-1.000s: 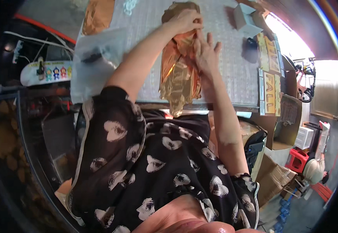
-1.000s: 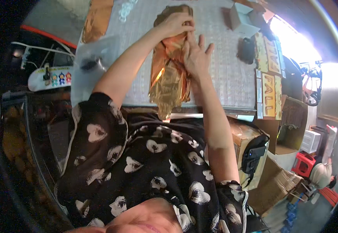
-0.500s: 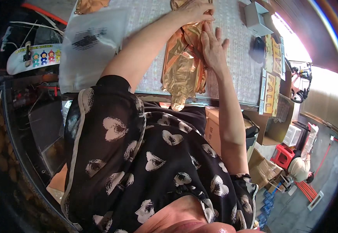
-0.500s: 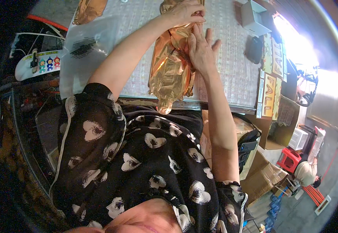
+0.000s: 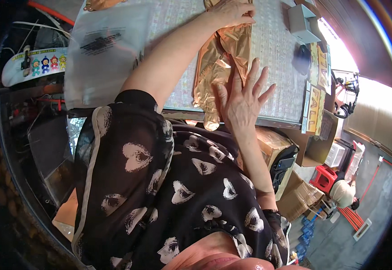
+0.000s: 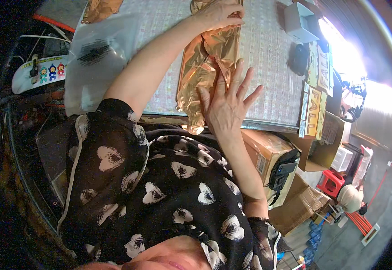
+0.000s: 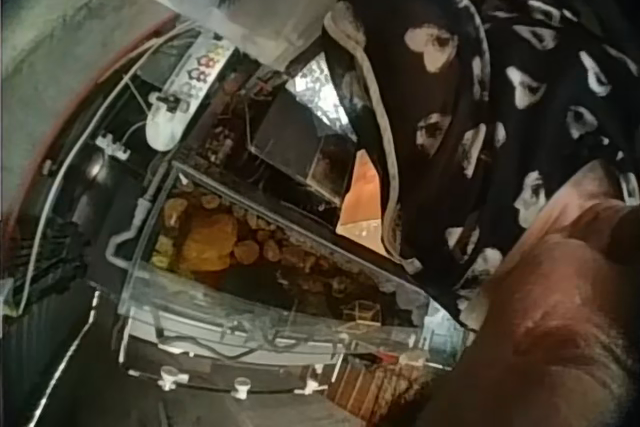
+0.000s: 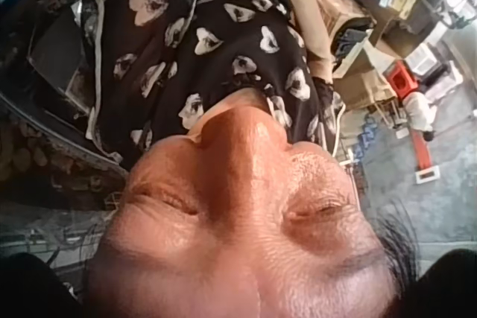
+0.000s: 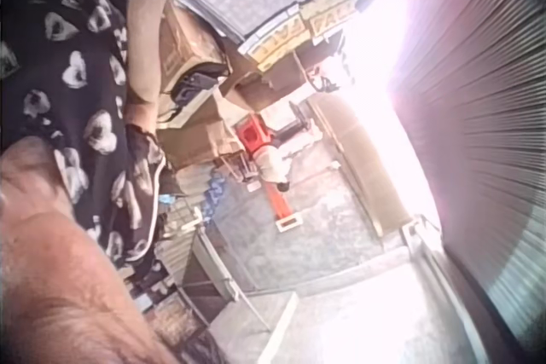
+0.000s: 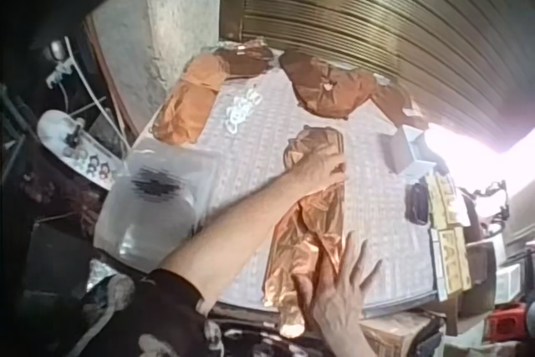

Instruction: Folding and organizing gold-colored foil balloons at a workbench.

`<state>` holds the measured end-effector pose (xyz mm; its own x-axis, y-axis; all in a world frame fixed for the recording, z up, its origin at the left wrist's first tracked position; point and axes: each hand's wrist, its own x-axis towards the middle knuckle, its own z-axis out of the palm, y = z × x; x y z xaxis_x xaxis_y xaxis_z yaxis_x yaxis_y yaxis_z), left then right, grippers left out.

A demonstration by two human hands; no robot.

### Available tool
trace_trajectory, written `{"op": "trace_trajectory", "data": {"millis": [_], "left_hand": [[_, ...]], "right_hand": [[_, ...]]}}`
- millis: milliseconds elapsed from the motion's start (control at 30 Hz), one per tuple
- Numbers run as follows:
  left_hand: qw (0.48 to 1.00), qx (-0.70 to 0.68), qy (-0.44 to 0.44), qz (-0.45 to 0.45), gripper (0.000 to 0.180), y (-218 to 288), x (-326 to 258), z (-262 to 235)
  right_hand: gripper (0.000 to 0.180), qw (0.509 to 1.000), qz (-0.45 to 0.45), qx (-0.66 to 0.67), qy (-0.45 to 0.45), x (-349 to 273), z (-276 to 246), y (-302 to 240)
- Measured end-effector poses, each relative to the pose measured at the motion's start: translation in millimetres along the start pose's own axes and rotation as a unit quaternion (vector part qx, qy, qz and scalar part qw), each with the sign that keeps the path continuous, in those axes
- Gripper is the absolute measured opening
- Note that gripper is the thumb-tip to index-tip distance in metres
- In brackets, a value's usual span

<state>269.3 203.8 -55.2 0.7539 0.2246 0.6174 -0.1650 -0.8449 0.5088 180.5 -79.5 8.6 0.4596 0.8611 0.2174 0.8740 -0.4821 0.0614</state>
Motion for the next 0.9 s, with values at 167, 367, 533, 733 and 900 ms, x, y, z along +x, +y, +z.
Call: {"op": "trace_trajectory", "data": {"millis": [167, 367, 533, 733, 900], "left_hand": [[1.0, -0.014, -0.004, -0.01, 0.031, 6, -1, -4], [0.999, -0.016, -0.017, -0.021, 0.031, 8, -1, -7], [1.0, -0.021, -0.009, -0.012, 0.031, 3, -4, -2], [1.0, -0.015, -0.025, -0.011, 0.032, 1, 0, -5], [1.0, 0.014, -0.017, -0.008, 0.037, -13, -1, 5]], "right_hand": [[0.07, 1.0, -0.005, -0.006, -0.022, -6, 5, 6], [0.069, 0.998, -0.003, 0.007, -0.057, -22, 1, 14], [0.062, 0.997, -0.015, 0.063, -0.036, -28, -2, 17], [0.055, 0.933, 0.092, 0.339, -0.08, -16, -41, 58], [0.072, 0.975, 0.054, 0.211, 0.046, 65, 32, 37]]}}
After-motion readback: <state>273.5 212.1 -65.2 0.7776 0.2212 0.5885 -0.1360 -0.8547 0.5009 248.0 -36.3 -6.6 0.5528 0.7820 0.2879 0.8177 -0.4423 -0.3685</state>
